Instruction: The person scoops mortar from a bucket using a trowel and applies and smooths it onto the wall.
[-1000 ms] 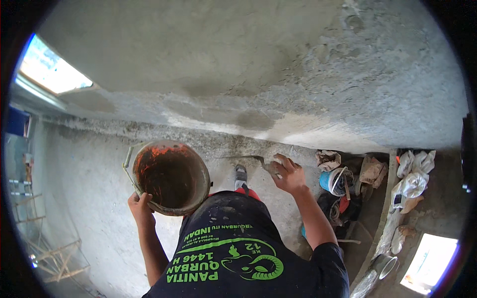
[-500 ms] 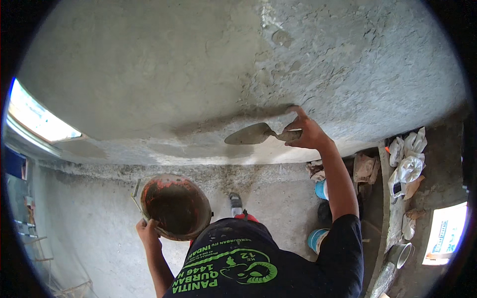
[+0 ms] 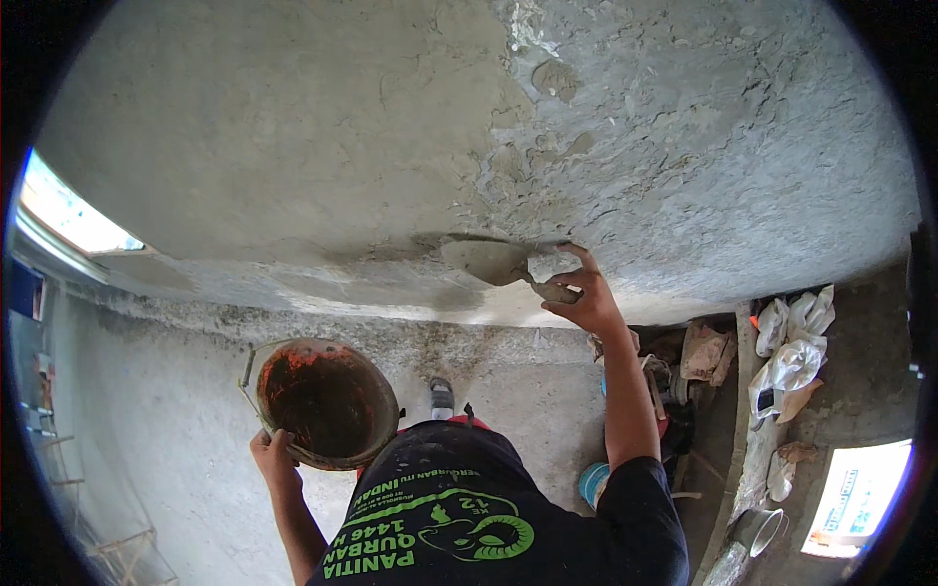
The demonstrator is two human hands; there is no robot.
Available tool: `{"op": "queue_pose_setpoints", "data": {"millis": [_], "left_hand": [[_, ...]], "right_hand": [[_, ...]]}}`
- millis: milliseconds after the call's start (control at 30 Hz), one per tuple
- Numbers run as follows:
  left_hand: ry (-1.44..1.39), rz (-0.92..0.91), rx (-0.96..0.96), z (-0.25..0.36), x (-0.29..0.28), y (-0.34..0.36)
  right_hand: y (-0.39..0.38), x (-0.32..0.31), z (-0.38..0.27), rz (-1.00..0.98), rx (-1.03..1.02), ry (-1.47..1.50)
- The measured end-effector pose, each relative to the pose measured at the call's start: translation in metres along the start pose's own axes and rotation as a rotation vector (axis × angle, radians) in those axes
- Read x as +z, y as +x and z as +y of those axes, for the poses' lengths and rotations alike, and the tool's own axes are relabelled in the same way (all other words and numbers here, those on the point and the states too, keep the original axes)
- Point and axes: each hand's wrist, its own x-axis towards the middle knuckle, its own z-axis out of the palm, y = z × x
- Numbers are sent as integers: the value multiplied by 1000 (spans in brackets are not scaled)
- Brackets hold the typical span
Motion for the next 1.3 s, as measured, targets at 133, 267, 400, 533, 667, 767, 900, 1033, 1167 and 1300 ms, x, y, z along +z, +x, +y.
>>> {"op": "queue_pose_setpoints", "data": {"millis": [133,267,400,533,667,767,900,1033,1167,1300], "left_hand": [[14,14,4,5,1,-6],[30,34,-6,-1,-6,-4],[3,85,-26,8,-9,1],[5,87,-35,2,-29,9],[0,90,-57,-2,-63,12],[47,145,-25,-9,-81,9],[21,86,46,-11,-83,27],[-11,19,101,14,-82,14],[-17,-27,195,6,-100,24],[69,-116,237,5,-111,28]], "right_hand": [[-7,7,14,38,17,74],[-22,12,-22,89,-39,-114],[-46,31,-68,184,-318,-373],[-62,58,-103,218,-551,-470],[-63,85,-128,206,-607,-442],[-60,101,-129,57,-537,-366],[-60,111,-130,-229,-203,-55],[-48,126,-169,-529,-6,146],[-14,170,-211,-823,18,262],[27,190,-249,-803,-156,103]]}}
